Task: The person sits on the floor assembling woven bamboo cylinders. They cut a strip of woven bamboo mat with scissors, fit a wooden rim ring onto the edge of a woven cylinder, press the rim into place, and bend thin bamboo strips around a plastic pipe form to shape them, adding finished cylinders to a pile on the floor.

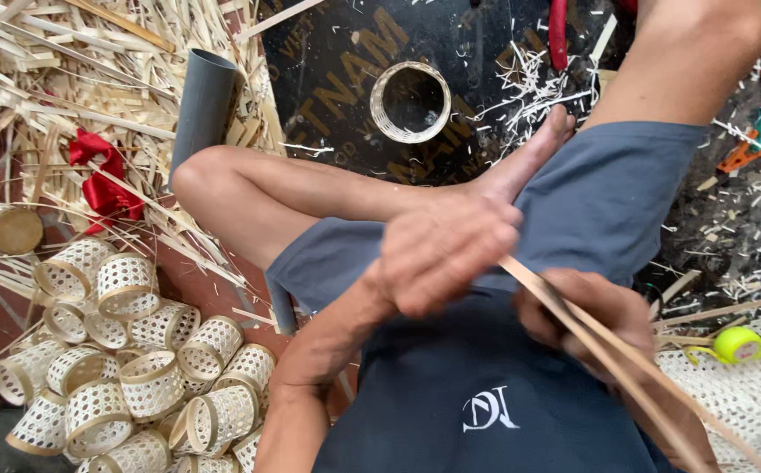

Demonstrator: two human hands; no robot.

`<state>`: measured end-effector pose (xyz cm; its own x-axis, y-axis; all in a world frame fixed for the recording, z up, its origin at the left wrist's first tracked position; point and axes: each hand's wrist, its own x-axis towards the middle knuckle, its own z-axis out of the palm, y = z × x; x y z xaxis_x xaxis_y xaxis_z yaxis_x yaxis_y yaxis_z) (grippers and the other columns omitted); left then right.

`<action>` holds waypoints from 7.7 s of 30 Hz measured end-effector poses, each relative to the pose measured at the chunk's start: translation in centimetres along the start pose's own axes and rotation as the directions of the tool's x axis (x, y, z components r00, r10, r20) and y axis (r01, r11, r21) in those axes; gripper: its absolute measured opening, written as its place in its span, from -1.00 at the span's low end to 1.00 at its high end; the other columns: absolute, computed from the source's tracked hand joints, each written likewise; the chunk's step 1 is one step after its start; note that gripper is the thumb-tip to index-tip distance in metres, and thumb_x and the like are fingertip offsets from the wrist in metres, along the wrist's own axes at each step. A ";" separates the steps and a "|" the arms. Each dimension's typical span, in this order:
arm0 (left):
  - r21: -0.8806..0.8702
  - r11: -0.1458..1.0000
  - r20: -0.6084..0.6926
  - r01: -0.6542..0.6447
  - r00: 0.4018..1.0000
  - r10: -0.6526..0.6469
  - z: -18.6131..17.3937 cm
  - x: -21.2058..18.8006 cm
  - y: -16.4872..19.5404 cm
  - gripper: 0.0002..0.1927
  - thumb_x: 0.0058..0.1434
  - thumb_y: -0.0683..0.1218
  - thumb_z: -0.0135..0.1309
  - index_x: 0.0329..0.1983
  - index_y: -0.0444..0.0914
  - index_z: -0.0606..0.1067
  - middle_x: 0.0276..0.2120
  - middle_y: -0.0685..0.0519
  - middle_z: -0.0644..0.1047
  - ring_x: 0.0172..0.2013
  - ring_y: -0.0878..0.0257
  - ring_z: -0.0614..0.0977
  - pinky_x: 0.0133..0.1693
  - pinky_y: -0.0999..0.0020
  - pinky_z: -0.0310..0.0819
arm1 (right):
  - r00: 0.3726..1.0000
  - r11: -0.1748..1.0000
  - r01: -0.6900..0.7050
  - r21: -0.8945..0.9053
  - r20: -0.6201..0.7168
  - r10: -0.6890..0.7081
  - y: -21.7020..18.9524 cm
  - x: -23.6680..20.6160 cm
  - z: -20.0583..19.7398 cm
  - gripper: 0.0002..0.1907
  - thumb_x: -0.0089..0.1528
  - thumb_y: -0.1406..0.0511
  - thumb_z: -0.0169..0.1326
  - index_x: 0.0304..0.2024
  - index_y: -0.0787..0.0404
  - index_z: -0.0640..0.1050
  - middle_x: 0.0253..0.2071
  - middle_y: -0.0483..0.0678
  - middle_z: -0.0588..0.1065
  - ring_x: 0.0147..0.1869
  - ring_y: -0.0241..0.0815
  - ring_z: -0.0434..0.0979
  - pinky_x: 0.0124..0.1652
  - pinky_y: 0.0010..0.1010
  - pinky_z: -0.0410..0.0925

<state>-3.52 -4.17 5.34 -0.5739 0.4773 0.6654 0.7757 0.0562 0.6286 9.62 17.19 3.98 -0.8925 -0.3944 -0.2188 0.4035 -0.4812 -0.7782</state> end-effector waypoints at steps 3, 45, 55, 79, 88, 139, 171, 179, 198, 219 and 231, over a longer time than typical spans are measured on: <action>-0.260 0.962 0.042 0.079 0.997 -0.071 -1.0 1.6 -0.7 -0.55 0.26 -0.35 -0.01 0.14 -0.72 0.20 0.06 -0.56 0.35 0.07 -0.35 0.47 0.10 -0.06 0.41 | 0.999 1.000 0.024 0.014 0.028 -0.024 0.1 1.2 0.0 -0.30 0.37 0.09 0.21 0.46 0.19 0.30 -0.32 -0.06 0.41 -0.34 -0.28 0.29 -0.37 -0.43 0.19; 0.798 0.375 -0.205 0.472 0.797 -0.568 -11.7 -10.8 -28.1 -0.91 0.17 -0.23 0.11 -0.44 -0.30 0.56 -0.41 -0.21 0.58 -0.40 -0.14 0.64 -0.40 -0.04 0.48 | 0.698 0.048 -0.503 -0.863 -0.438 -0.567 3.1 2.5 -24.2 -0.66 0.59 0.28 -0.15 0.34 0.33 0.36 -0.21 0.07 0.48 -0.18 -0.09 0.44 -0.23 -0.30 0.30; -0.126 0.606 0.070 0.786 0.616 -0.785 -12.0 -10.1 -12.4 -0.80 0.34 -0.13 0.22 -0.03 -0.31 0.64 -0.24 -0.02 0.65 -0.30 0.30 0.63 -0.29 0.37 0.56 | 0.672 0.385 -0.338 -0.859 -0.507 -0.540 2.2 1.8 -22.4 -0.67 0.60 0.28 -0.18 0.07 0.45 0.51 -0.13 0.07 0.54 -0.12 -0.17 0.53 -0.11 -0.38 0.40; 0.043 0.489 -0.475 0.871 0.448 -0.758 -0.1 -10.8 -10.5 -0.70 0.26 -0.21 0.19 0.07 -0.29 0.52 -0.33 -0.01 0.53 -0.39 0.19 0.61 -0.34 0.32 0.54 | 0.834 0.867 0.472 0.159 -0.400 -0.381 2.7 7.5 -21.3 -0.68 0.66 0.20 -0.09 -0.07 0.33 0.43 -0.34 0.01 0.46 -0.44 -0.28 0.39 -0.36 -0.51 0.29; 0.436 0.751 0.232 0.496 0.744 -0.626 -4.8 -8.7 -15.9 -0.87 0.18 -0.18 0.30 -0.23 -0.26 0.61 -0.28 -0.09 0.54 -0.23 -0.10 0.61 -0.20 0.06 0.49 | 0.814 0.807 0.475 0.351 -0.523 -0.252 5.2 4.3 -27.3 -0.71 0.65 0.34 -0.11 -0.19 0.35 0.38 -0.36 -0.07 0.33 -0.45 -0.41 0.26 -0.31 -0.61 0.20; 0.276 0.934 0.302 0.226 0.902 -0.307 -3.2 -12.8 -5.6 -0.66 0.18 -0.13 0.18 -0.02 -0.38 0.51 -0.16 -0.02 0.46 -0.05 0.07 0.51 -0.03 0.17 0.47 | 0.530 -0.126 0.843 -0.523 0.769 0.357 0.3 19.7 -4.5 -0.59 -0.08 0.26 0.11 -0.23 0.36 0.58 -0.17 0.06 0.52 -0.22 -0.08 0.53 -0.21 -0.27 0.41; 0.502 0.771 0.172 0.392 0.828 -0.534 0.8 -12.2 -4.2 -0.79 0.28 -0.16 0.15 -0.03 -0.25 0.52 -0.18 0.08 0.47 -0.13 0.13 0.51 -0.16 0.20 0.35 | 0.446 -0.320 0.866 -0.385 0.883 0.145 2.0 18.3 -6.0 -0.76 0.02 0.19 0.08 -0.40 0.23 0.57 -0.35 -0.11 0.47 -0.28 -0.21 0.48 -0.22 -0.38 0.32; 0.561 0.715 0.153 0.417 0.796 -0.585 1.1 -11.5 -4.3 -0.85 0.27 -0.16 0.16 -0.10 -0.22 0.54 -0.26 0.09 0.44 -0.19 0.13 0.49 -0.21 0.19 0.30 | 0.462 -0.336 0.853 -0.399 0.877 0.131 2.2 18.7 -6.1 -0.71 -0.03 0.21 0.08 -0.36 0.26 0.59 -0.36 -0.12 0.47 -0.27 -0.22 0.49 -0.20 -0.41 0.33; 0.388 0.627 0.050 0.676 0.664 -0.746 1.5 -11.5 -6.1 -0.96 0.24 -0.19 0.09 -0.27 -0.24 0.47 -0.29 -0.01 0.41 -0.17 0.02 0.47 -0.17 0.11 0.42 | 0.397 -0.269 0.903 -0.334 0.889 0.230 2.9 20.1 -7.7 -0.42 -0.28 0.27 0.08 -0.22 0.43 0.57 -0.10 0.20 0.56 -0.12 0.01 0.58 -0.16 -0.24 0.44; 0.396 0.879 0.240 0.267 0.894 -0.379 -1.2 -15.2 -7.3 -0.66 0.26 -0.20 0.08 0.09 -0.43 0.51 -0.04 -0.11 0.52 0.04 0.00 0.54 0.07 0.06 0.47 | 0.483 -0.343 0.848 -0.403 0.854 0.192 1.7 20.0 -4.4 -0.65 -0.05 0.26 0.12 -0.27 0.34 0.62 -0.23 0.04 0.58 -0.22 -0.13 0.60 -0.22 -0.37 0.42; 0.384 0.851 0.227 0.359 0.856 -0.464 -1.0 -14.4 -6.9 -0.66 0.31 -0.13 0.04 0.10 -0.40 0.47 -0.02 -0.09 0.48 0.05 0.00 0.50 0.10 0.10 0.45 | 0.426 -0.349 0.871 -0.345 0.885 0.188 1.7 18.7 -6.2 -0.60 -0.15 0.29 0.09 -0.28 0.34 0.60 -0.12 0.12 0.59 -0.12 -0.05 0.61 -0.10 -0.29 0.44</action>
<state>-0.88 -12.28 -8.18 -0.7915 0.5820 0.1865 0.5545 0.5557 0.6195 -7.60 13.91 -5.10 -0.1260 -0.9514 0.2808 -0.9879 0.0947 -0.1225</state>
